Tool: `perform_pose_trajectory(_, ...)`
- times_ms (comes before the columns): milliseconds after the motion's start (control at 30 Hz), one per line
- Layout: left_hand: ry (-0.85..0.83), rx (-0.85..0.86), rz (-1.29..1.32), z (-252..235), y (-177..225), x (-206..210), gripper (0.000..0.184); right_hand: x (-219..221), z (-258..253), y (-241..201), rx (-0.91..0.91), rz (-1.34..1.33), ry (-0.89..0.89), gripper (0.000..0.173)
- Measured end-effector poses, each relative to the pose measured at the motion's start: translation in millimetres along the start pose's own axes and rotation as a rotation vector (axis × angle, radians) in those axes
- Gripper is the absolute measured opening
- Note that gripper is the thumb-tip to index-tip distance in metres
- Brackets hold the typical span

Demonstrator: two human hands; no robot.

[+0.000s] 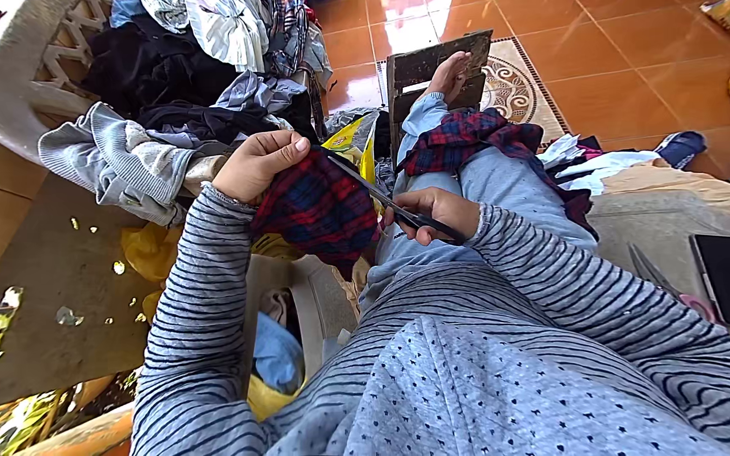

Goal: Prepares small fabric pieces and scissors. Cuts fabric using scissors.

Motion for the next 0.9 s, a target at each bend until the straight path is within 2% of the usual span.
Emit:
perform_pose_trajectory(133,-0.026,-0.025,-0.048,-1.5,-0.9,7.3,0.03,2.7,-5.0,-3.5,-0.033,-0.016,-0.014,0.064)
perform_pose_trajectory(267,-0.066,-0.056,-0.02,1.4,-4.2,-0.2,0.032,-3.0,0.1,0.1,-0.005,-0.065,0.029,0.055)
perform_pose_trajectory(367,-0.232,-0.02,0.053,6.1,-7.4,-10.5,0.015,-6.5,4.7,3.2,-0.009,-0.077,0.018,0.053)
perform_pose_trajectory(433,-0.2,-0.012,0.064,7.1,-6.9,-16.8,0.013,-5.7,5.7,4.4,-0.007,-0.09,0.011,0.053)
perform_pose_trajectory(533,-0.071,-0.04,0.023,4.7,-4.2,-12.7,0.026,-3.2,3.6,2.2,-0.004,-0.056,-0.008,0.06)
perform_pose_trajectory(767,-0.087,-0.02,-0.057,-0.5,-0.2,4.4,0.025,2.5,-3.3,-5.8,-0.001,-0.011,-0.012,0.069)
perform_pose_trajectory(900,-0.087,-0.026,-0.034,0.3,-0.2,2.2,0.026,-1.8,0.8,-1.3,0.009,-0.019,0.024,0.061)
Point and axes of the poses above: each hand's wrist, its own z-axis away from the middle knuckle, its own x-axis out of the palm, y = z × x, the point moved 7 cm from there along -z, towards the middle knuckle, and after that the axes turned 15 degrees about -x, right-handed, at the moved point
